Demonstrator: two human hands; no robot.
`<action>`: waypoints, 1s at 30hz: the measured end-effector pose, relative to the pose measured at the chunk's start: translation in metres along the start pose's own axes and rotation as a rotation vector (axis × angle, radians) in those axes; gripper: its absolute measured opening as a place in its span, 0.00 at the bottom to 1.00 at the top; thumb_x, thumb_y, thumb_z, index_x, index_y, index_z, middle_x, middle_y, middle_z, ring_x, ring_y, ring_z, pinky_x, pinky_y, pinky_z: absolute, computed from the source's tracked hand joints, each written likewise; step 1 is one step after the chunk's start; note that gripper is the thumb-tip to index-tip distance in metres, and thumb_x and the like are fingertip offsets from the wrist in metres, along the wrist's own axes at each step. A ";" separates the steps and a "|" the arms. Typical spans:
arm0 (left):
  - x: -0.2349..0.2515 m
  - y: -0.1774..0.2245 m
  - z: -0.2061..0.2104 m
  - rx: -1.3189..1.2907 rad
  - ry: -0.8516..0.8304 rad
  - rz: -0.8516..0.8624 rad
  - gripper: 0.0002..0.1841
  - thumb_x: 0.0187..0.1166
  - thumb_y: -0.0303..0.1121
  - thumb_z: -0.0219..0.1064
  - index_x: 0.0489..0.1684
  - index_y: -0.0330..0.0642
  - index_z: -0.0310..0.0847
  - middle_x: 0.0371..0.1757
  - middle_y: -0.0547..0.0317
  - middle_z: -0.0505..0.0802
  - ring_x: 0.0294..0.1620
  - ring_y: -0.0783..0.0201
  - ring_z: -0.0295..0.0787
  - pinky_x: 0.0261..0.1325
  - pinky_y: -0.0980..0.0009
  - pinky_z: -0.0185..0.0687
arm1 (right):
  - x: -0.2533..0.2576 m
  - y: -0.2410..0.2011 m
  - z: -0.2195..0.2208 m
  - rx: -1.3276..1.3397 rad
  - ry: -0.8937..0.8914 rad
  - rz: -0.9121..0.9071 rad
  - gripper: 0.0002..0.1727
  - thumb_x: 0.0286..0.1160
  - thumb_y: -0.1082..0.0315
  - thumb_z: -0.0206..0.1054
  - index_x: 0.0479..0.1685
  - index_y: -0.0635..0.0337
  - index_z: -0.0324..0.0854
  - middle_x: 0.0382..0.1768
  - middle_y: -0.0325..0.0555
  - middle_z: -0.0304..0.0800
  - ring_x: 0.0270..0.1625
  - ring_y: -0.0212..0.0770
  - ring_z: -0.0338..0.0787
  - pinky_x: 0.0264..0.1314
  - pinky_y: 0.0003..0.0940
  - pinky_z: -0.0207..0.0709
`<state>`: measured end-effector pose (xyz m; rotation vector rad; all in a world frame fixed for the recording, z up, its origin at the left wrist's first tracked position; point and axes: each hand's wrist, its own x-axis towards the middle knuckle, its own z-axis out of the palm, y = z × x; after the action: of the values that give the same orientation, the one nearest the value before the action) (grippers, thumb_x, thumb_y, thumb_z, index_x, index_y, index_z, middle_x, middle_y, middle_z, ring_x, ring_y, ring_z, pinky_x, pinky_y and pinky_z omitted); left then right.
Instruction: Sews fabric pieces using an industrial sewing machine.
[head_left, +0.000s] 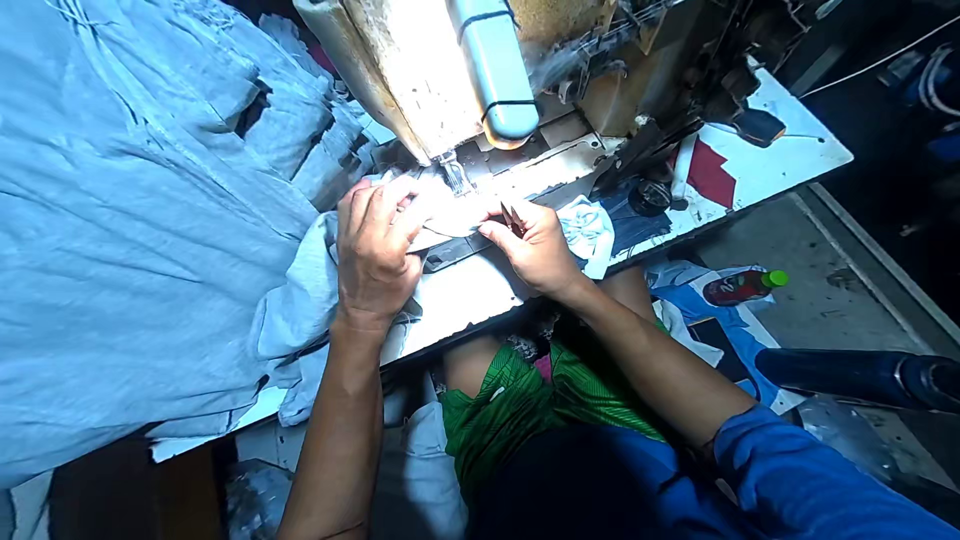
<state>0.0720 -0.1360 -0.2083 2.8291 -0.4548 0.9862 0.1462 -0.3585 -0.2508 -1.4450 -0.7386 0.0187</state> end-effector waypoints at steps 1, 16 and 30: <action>0.003 0.003 -0.004 -0.048 -0.041 0.013 0.14 0.75 0.27 0.64 0.54 0.41 0.91 0.74 0.44 0.84 0.82 0.42 0.72 0.87 0.44 0.61 | -0.001 0.000 0.000 -0.004 -0.003 -0.005 0.06 0.80 0.78 0.66 0.50 0.63 0.85 0.38 0.45 0.89 0.29 0.32 0.84 0.28 0.25 0.80; 0.011 -0.058 -0.078 0.018 -0.341 -0.212 0.20 0.82 0.52 0.65 0.35 0.42 0.87 0.78 0.46 0.78 0.79 0.42 0.71 0.77 0.39 0.68 | 0.019 0.003 0.006 -0.094 -0.012 -0.101 0.07 0.81 0.78 0.65 0.50 0.64 0.87 0.43 0.46 0.91 0.42 0.33 0.90 0.49 0.29 0.87; 0.012 -0.020 -0.088 -0.041 -0.367 0.032 0.13 0.78 0.41 0.66 0.36 0.39 0.89 0.80 0.45 0.78 0.83 0.41 0.68 0.82 0.40 0.64 | 0.032 0.017 0.006 -0.095 -0.025 -0.131 0.08 0.80 0.76 0.65 0.49 0.64 0.88 0.44 0.45 0.94 0.45 0.33 0.92 0.54 0.31 0.87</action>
<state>0.0353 -0.1019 -0.1322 2.9758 -0.5471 0.4508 0.1753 -0.3366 -0.2517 -1.4864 -0.8628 -0.1004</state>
